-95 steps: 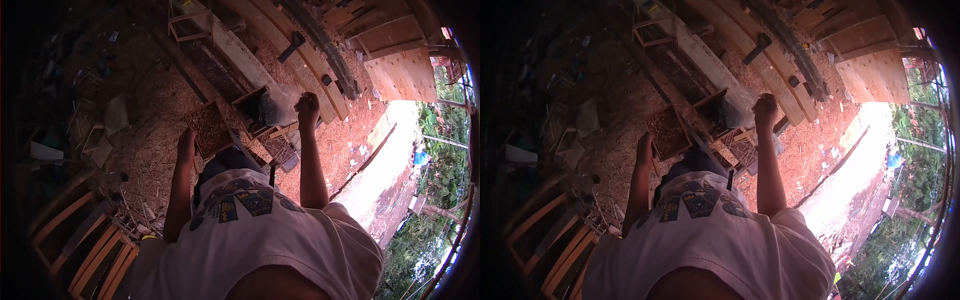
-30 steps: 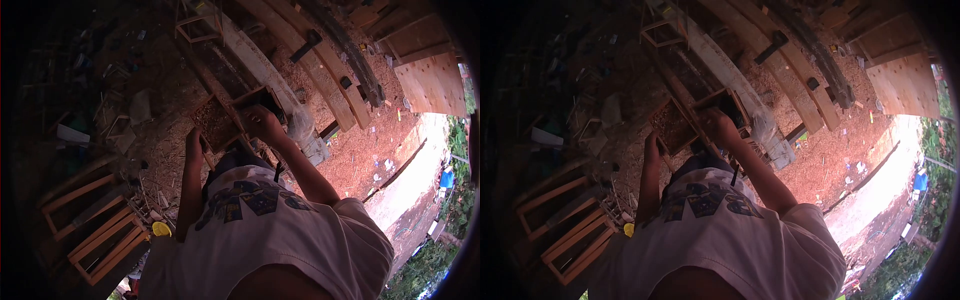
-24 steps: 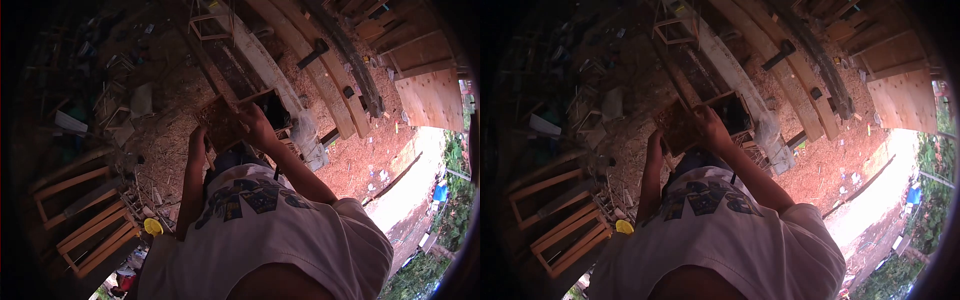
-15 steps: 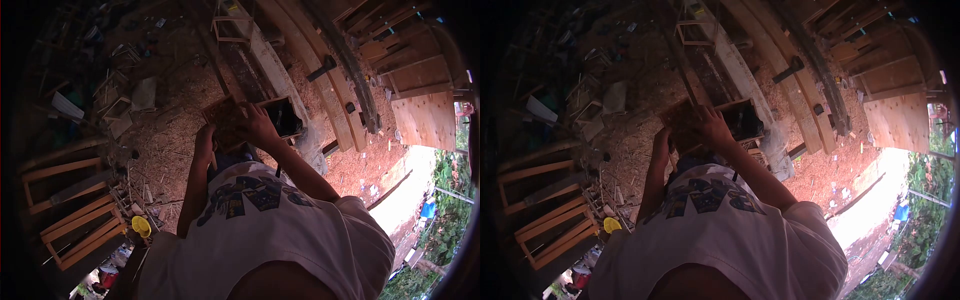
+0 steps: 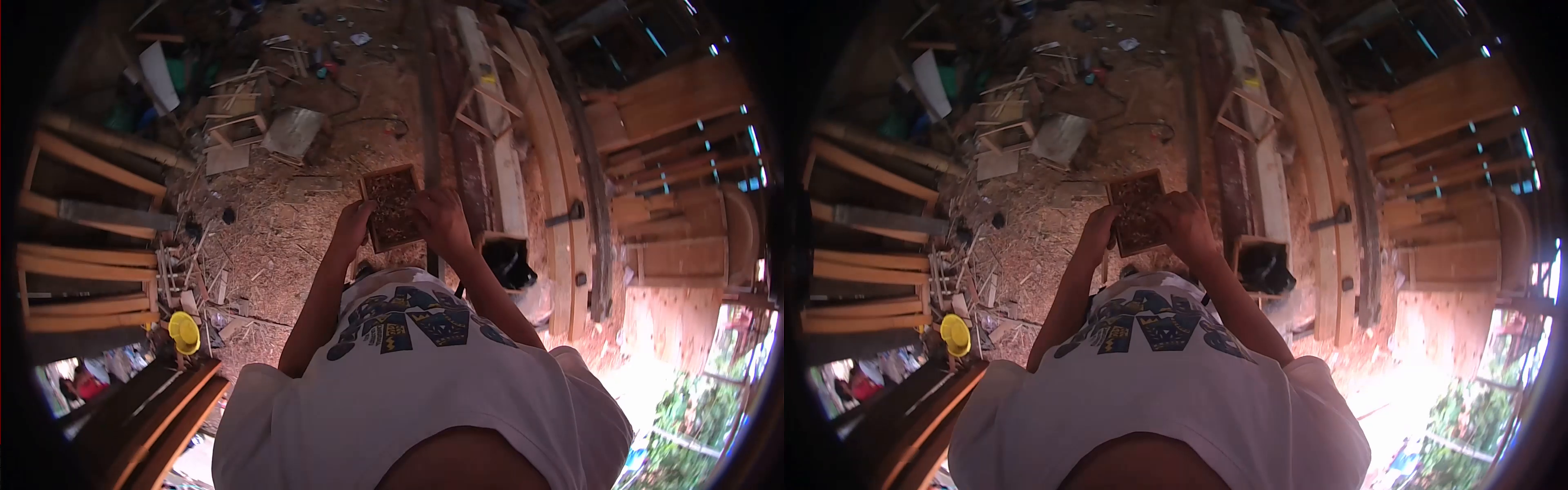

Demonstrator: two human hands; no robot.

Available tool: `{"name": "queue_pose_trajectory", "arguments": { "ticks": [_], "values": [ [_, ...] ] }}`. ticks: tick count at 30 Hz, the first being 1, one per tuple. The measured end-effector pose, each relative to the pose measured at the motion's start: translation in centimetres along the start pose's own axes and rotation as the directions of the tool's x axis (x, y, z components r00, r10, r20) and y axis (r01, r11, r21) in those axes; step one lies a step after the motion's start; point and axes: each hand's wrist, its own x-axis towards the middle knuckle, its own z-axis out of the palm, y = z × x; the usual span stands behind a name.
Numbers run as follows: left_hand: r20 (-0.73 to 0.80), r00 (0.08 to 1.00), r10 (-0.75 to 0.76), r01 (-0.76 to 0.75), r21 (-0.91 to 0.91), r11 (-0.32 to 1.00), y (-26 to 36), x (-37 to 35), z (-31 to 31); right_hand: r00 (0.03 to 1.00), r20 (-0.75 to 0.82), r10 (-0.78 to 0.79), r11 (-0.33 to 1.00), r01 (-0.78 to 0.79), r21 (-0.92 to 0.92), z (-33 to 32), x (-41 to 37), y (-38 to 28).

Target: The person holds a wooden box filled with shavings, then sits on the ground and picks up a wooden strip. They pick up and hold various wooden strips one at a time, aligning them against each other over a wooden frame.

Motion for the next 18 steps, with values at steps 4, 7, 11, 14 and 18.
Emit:
{"name": "queue_pose_trajectory", "arguments": {
  "ticks": [4,7,11,14,18],
  "values": [
    [-0.094,0.994,0.05,-0.055,-0.057,0.997,1.0,0.0,-5.3,0.996,0.084,-0.02,0.995,0.011,0.099,3.5,4.8,-3.4],
    [-0.193,0.98,0.042,-0.061,-0.094,0.994,2.1,-0.5,-8.5,0.986,0.075,-0.148,0.984,0.139,0.111,6.3,8.0,-5.0],
    [-0.288,0.957,0.022,-0.084,-0.205,0.975,3.4,0.0,-12.0,0.977,0.13,-0.172,0.945,0.126,0.301,10.0,12.2,-6.0],
    [-0.329,0.944,-0.01,-0.073,-0.242,0.968,3.8,1.7,-15.1,0.959,0.281,0.021,0.857,-0.162,0.489,12.7,15.5,-6.5],
    [-0.41,0.91,-0.064,-0.058,-0.277,0.959,6.7,5.1,-18.7,0.906,0.419,0.055,0.702,-0.333,0.629,17.5,21.6,-5.0]
  ]
}}
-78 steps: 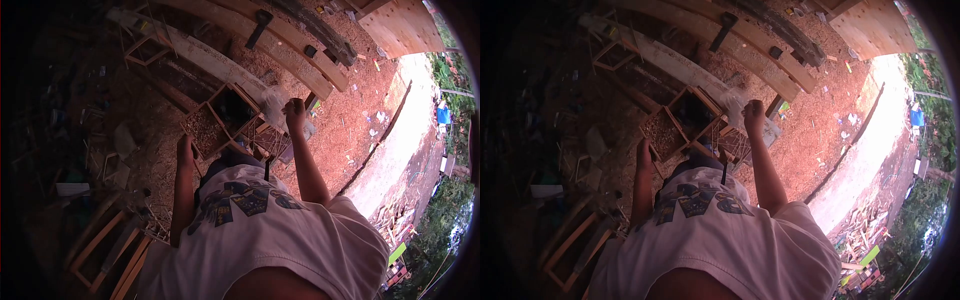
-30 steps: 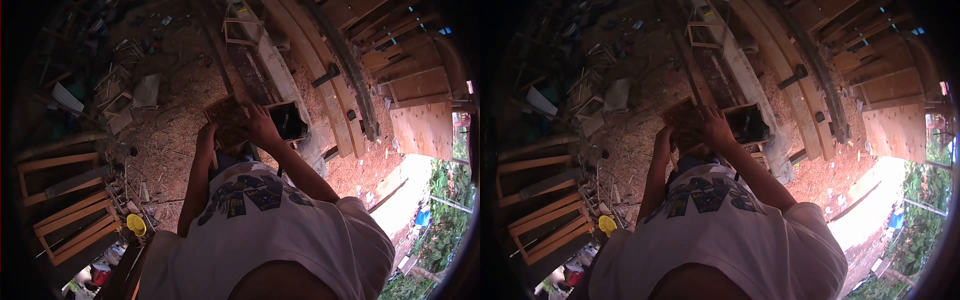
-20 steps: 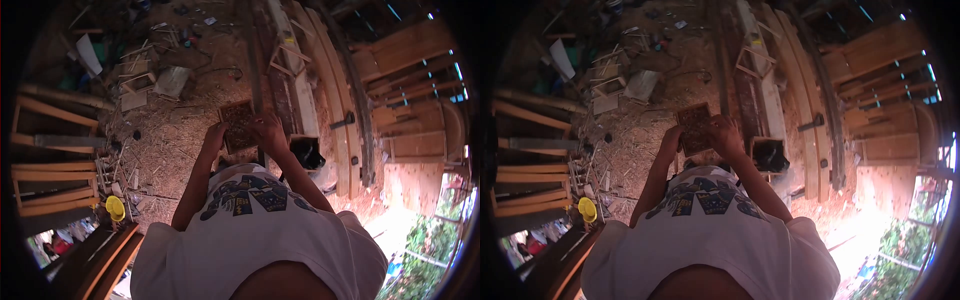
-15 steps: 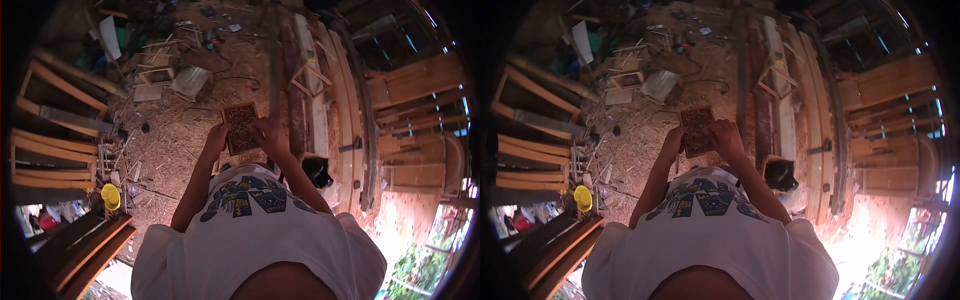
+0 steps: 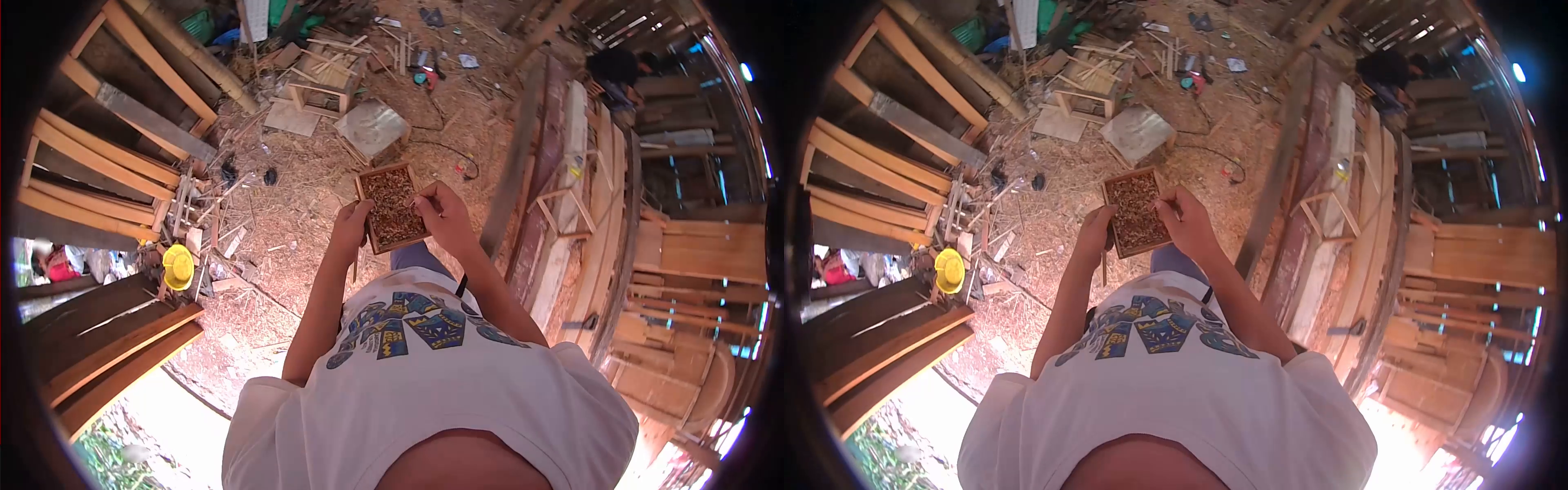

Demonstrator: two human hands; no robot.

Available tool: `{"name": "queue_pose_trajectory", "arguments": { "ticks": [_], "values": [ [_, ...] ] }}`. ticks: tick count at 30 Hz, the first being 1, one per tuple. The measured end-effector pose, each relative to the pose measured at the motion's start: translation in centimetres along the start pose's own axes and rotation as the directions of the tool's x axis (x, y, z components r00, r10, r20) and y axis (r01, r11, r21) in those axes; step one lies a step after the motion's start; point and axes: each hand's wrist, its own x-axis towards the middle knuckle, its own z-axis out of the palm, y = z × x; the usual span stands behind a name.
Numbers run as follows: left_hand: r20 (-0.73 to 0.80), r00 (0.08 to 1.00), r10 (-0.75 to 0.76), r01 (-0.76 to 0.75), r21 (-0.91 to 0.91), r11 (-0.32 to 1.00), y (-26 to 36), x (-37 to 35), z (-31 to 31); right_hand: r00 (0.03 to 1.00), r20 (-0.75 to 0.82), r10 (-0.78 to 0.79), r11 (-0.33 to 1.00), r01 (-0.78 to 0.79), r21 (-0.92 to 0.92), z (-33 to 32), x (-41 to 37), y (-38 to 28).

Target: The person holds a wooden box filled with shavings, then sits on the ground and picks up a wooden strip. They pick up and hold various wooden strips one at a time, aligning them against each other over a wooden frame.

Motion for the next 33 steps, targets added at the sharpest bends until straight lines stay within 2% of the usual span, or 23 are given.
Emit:
{"name": "queue_pose_trajectory", "arguments": {
  "ticks": [2,8,11,13,14,17,20,23,27,29,31,32,33],
  "values": [
    [-0.016,1.0,0.017,-0.018,-0.017,1.0,1.6,3.3,-0.1,0.997,0.048,0.062,0.998,-0.063,0.014,-0.1,4.5,0.8],
    [-0.089,0.995,0.038,-0.037,0.012,0.999,7.4,14.5,0.4,0.987,0.154,0.047,0.999,-0.049,0.014,-0.4,19.6,1.4],
    [-0.135,0.989,0.055,-0.052,0.024,0.998,11.1,18.9,0.6,0.96,0.279,0.034,0.987,0.011,-0.158,-1.1,26.2,-1.4],
    [-0.178,0.983,0.048,-0.036,0.07,0.997,12.9,21.4,0.4,0.952,0.306,0.009,0.959,0.078,-0.271,-0.9,30.1,-2.0],
    [-0.186,0.982,0.044,-0.038,0.035,0.999,13.5,22.3,0.1,0.948,0.318,-0.003,0.938,0.113,-0.326,-0.8,31.8,-2.2],
    [-0.232,0.972,0.022,-0.03,-0.032,0.999,16.0,25.7,-0.9,0.938,0.346,0.036,0.963,0.06,-0.262,-0.2,37.1,-2.0],
    [-0.193,0.981,0.023,-0.036,-0.066,0.997,18.5,29.4,-2.8,0.916,0.379,0.129,0.99,-0.143,0.009,1.1,41.9,-1.1],
    [-0.199,0.98,0.013,-0.032,-0.089,0.996,20.6,34.2,-5.5,0.925,0.37,0.084,0.952,-0.184,0.244,3.0,46.7,-0.6],
    [-0.169,0.986,0.011,-0.026,-0.086,0.996,24.8,41.8,-9.8,0.933,0.307,0.191,0.958,-0.245,0.15,6.4,53.9,-2.7],
    [-0.156,0.986,0.056,-0.077,-0.128,0.989,24.5,48.4,-12.2,0.937,0.25,0.243,0.955,-0.276,0.109,8.8,57.8,-2.8],
    [-0.111,0.993,-0.033,0.026,-0.068,0.997,28.7,51.8,-15.4,0.943,0.177,0.281,0.951,-0.299,0.082,11.3,62.1,-2.4],
    [-0.083,0.996,-0.008,0.004,-0.046,0.999,30.4,53.7,-17.0,0.94,0.149,0.308,0.945,-0.32,0.066,12.6,64.1,-2.0],
    [-0.06,0.998,0.01,-0.012,-0.032,0.999,31.8,55.4,-18.4,0.96,0.12,0.253,0.947,-0.271,0.173,14.1,65.9,-2.0]
  ]
}}
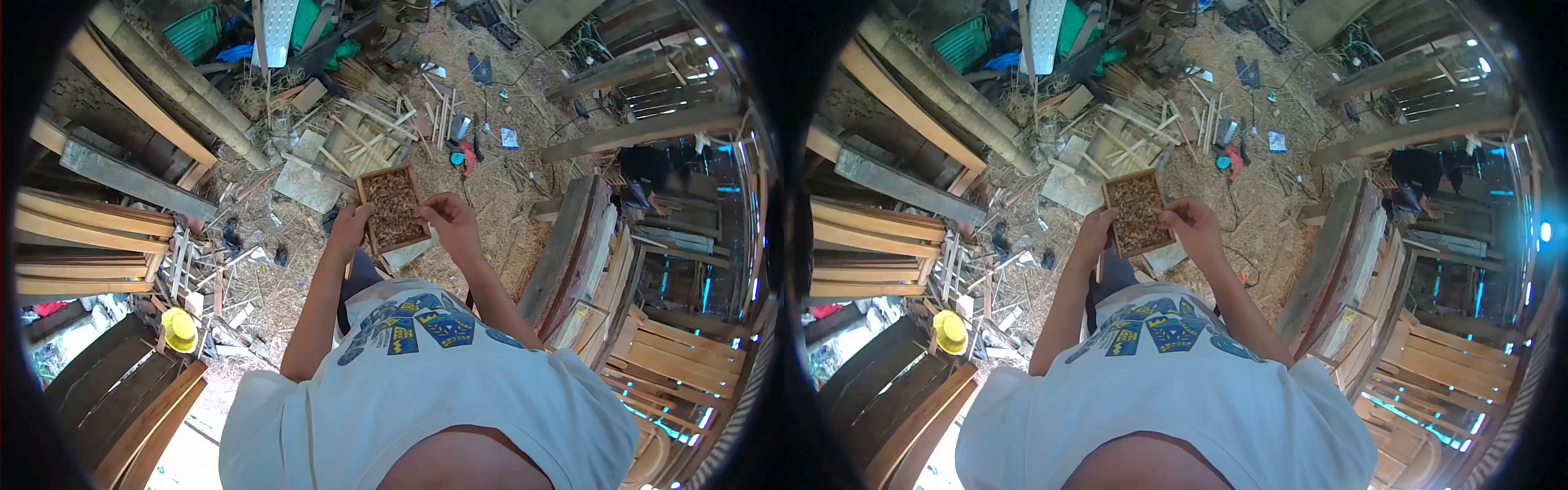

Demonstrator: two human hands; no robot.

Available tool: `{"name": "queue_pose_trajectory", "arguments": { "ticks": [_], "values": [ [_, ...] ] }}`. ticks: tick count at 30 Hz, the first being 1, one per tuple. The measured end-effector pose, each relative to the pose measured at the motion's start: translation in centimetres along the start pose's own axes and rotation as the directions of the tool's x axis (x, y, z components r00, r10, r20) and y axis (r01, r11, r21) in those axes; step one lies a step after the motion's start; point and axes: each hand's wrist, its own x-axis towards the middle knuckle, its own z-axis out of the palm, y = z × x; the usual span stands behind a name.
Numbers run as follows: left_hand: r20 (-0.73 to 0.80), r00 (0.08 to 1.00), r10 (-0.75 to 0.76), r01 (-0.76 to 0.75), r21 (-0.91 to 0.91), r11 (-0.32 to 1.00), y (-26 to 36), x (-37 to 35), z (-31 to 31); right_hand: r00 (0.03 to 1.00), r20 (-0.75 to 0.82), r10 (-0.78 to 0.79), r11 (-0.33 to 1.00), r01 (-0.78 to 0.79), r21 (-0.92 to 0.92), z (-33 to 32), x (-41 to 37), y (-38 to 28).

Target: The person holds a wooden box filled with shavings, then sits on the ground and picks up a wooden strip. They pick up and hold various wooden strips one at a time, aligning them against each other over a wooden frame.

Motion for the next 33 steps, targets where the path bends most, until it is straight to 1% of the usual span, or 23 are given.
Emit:
{"name": "queue_pose_trajectory", "arguments": {
  "ticks": [3,5,6,8,9,11,12,14,15,16,19,21,22,25,28,30,31,32,33],
  "values": [
    [0.042,0.999,0.03,-0.03,0.007,1.0,2.9,4.5,-3.1,0.994,-0.025,-0.104,0.995,0.104,-0.005,2.7,4.7,-1.7],
    [0.069,0.996,0.058,-0.056,-0.024,0.998,4.1,6.9,-4.4,0.99,-0.047,-0.131,0.991,0.13,-0.025,3.9,7.6,-2.2],
    [0.084,0.996,0.044,-0.04,-0.046,0.998,4.1,8.0,-4.9,0.988,-0.057,-0.145,0.989,0.143,-0.041,4.5,8.5,-2.8],
    [0.115,0.993,0.021,-0.011,-0.087,0.996,4.1,10.1,-6.2,0.994,-0.045,-0.095,0.986,0.087,-0.144,5.7,9.4,-4.6],
    [0.118,0.993,-0.022,0.032,-0.082,0.996,4.7,10.6,-6.9,0.997,-0.04,-0.072,0.979,0.063,-0.193,6.4,10.0,-5.4],
    [0.129,0.986,-0.101,0.11,-0.07,0.991,6.4,11.1,-8.2,0.998,0.003,-0.064,0.99,0.064,-0.125,7.0,11.4,-3.3],
    [0.105,0.988,-0.115,0.125,-0.099,0.987,6.9,11.3,-8.6,0.998,0.022,-0.064,0.994,0.066,-0.091,7.2,11.9,-2.6],
    [0.054,0.988,-0.147,0.154,-0.159,0.975,7.4,11.6,-9.3,0.998,0.057,-0.009,0.995,0.014,-0.098,7.8,12.6,-3.4],
    [0.066,0.985,-0.162,0.171,-0.171,0.97,7.1,12.0,-9.9,0.997,0.08,0.019,0.995,-0.011,-0.101,7.7,13.0,-3.7],
    [0.075,0.982,-0.176,0.187,-0.185,0.965,6.7,12.5,-10.6,0.996,0.069,0.05,0.994,-0.043,-0.102,7.4,13.5,-3.6],
    [0.067,0.979,-0.195,0.204,-0.183,0.962,6.2,14.1,-11.0,0.992,0.051,0.118,0.992,-0.119,0.029,4.8,15.8,-2.1],
    [0.038,0.976,-0.213,0.216,-0.175,0.961,5.7,15.2,-10.9,0.994,-0.007,0.109,0.994,-0.109,-0.005,3.1,17.5,-1.5],
    [0.038,0.98,-0.197,0.2,-0.203,0.958,5.7,15.7,-10.5,0.994,-0.03,0.103,0.994,-0.103,-0.024,2.3,18.5,-1.3],
    [0.023,0.988,-0.15,0.15,-0.309,0.939,6.2,18.1,-8.6,0.986,-0.02,0.165,0.985,-0.165,-0.044,-0.3,22.9,0.3],
    [-0.002,0.99,-0.143,0.128,-0.43,0.894,5.7,21.6,-6.2,0.978,0.096,0.184,0.98,-0.176,-0.089,-2.0,28.9,2.1],
    [-0.017,0.991,-0.129,0.104,-0.492,0.864,5.0,24.3,-4.4,0.939,0.213,0.268,0.956,-0.232,-0.18,-3.4,33.4,3.4],
    [-0.074,0.987,-0.139,0.083,-0.507,0.858,4.5,25.7,-3.2,0.912,0.264,0.313,0.94,-0.258,-0.224,-3.9,35.6,3.9],
    [-0.125,0.98,-0.153,0.068,-0.515,0.855,4.2,27.2,-2.0,0.913,0.299,0.278,0.937,-0.19,-0.292,-4.2,37.5,4.3],
    [-0.162,0.972,-0.169,0.063,-0.514,0.856,4.0,28.6,-0.7,0.895,0.365,0.255,0.918,-0.106,-0.383,-4.8,39.7,5.2]
  ]
}}
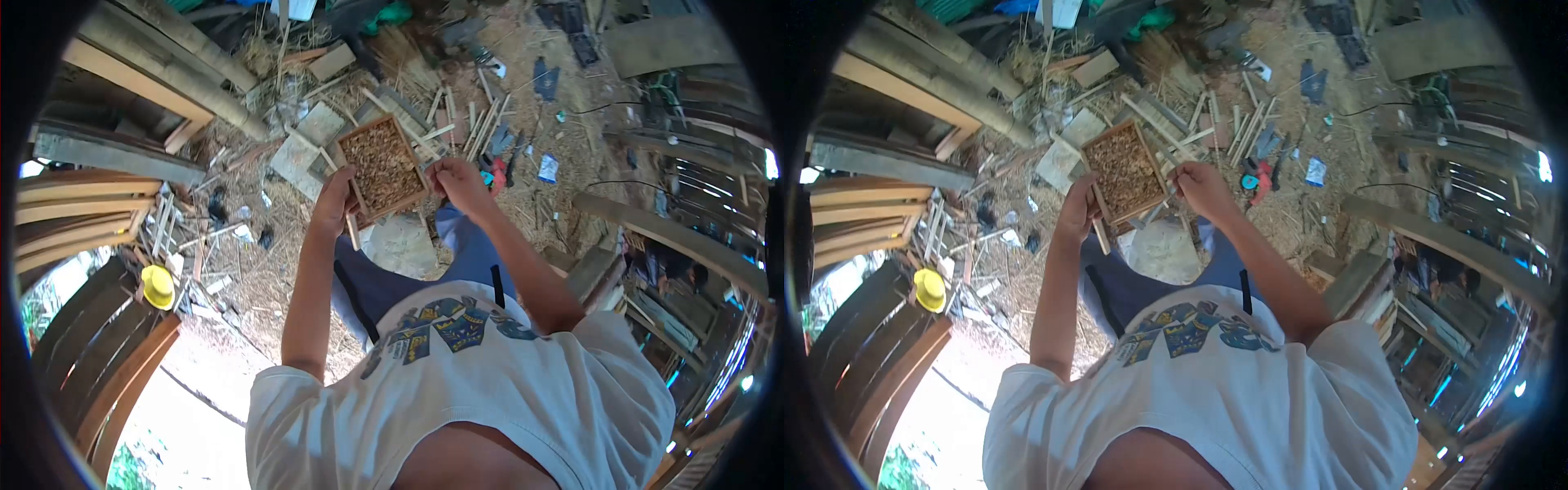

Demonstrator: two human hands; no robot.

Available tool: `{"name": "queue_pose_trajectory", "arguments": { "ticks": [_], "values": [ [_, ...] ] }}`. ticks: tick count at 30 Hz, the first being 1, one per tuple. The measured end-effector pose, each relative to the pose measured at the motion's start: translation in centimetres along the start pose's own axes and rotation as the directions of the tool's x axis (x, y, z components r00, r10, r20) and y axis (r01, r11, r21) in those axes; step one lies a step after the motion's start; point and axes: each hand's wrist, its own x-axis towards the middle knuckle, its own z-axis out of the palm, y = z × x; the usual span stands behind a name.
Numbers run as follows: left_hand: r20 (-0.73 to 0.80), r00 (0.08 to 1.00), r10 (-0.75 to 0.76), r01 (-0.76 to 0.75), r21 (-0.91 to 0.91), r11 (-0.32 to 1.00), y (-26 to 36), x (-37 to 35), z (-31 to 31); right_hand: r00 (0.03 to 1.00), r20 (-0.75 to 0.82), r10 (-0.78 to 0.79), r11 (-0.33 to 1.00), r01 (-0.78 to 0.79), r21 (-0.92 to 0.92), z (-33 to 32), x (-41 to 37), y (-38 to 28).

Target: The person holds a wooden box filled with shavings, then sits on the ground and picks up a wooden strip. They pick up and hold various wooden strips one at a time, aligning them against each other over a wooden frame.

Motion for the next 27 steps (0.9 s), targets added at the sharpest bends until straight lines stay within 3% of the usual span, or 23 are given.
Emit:
{"name": "queue_pose_trajectory", "arguments": {
  "ticks": [3,6,7,10,11,14,16,19,21,24,26,27],
  "values": [
    [-0.115,0.993,0.028,-0.037,-0.07,0.997,-3.8,3.9,2.5,0.988,0.14,-0.071,0.926,0.118,-0.358,-4.5,4.2,2.2],
    [-0.096,0.993,0.061,-0.068,-0.066,0.996,-5.7,7.1,4.2,0.988,0.134,-0.074,0.897,0.124,-0.424,-6.9,6.6,3.7],
    [-0.095,0.994,0.048,-0.053,-0.055,0.997,-6.4,8.1,4.4,0.988,0.157,0.009,0.916,0.055,-0.398,-7.8,7.0,3.4],
    [-0.029,0.998,0.054,-0.054,-0.019,0.998,-8.3,11.7,4.9,0.982,0.066,-0.177,0.923,0.189,-0.335,-8.6,8.6,7.0],
    [-0.003,0.998,0.061,-0.061,0.004,0.998,-8.9,12.7,5.0,0.988,0.088,-0.126,0.9,0.151,-0.409,-9.1,9.2,7.7],
    [0.061,0.997,0.057,-0.062,0.084,0.994,-10.1,15.6,5.8,0.982,-0.047,-0.183,0.871,0.14,-0.471,-9.9,10.6,10.8],
    [0.073,0.996,0.06,-0.073,0.179,0.981,-11.2,17.9,6.9,0.983,-0.109,-0.151,0.891,0.087,-0.446,-11.3,11.2,12.5],
    [0.21,0.973,0.099,-0.155,0.271,0.95,-12.2,21.3,7.5,0.961,-0.243,-0.132,0.93,0.035,-0.365,-13.9,12.8,16.6],
    [0.384,0.902,0.199,-0.271,0.144,0.952,-12.7,22.5,8.0,0.936,-0.311,-0.162,0.939,0.049,-0.34,-16.4,14.0,20.5],
    [0.431,0.875,0.221,-0.324,0.182,0.928,-13.2,24.6,6.4,0.884,-0.391,-0.257,0.919,0.099,-0.38,-21.3,16.5,28.4],
    [0.454,0.847,0.277,-0.409,0.224,0.885,-13.0,25.5,5.3,0.892,-0.392,-0.224,0.924,0.067,-0.376,-22.9,17.0,31.1],
    [0.508,0.814,0.282,-0.403,0.144,0.904,-13.2,25.7,4.5,0.899,-0.392,-0.193,0.921,0.028,-0.389,-24.4,17.6,32.8]
  ]
}}
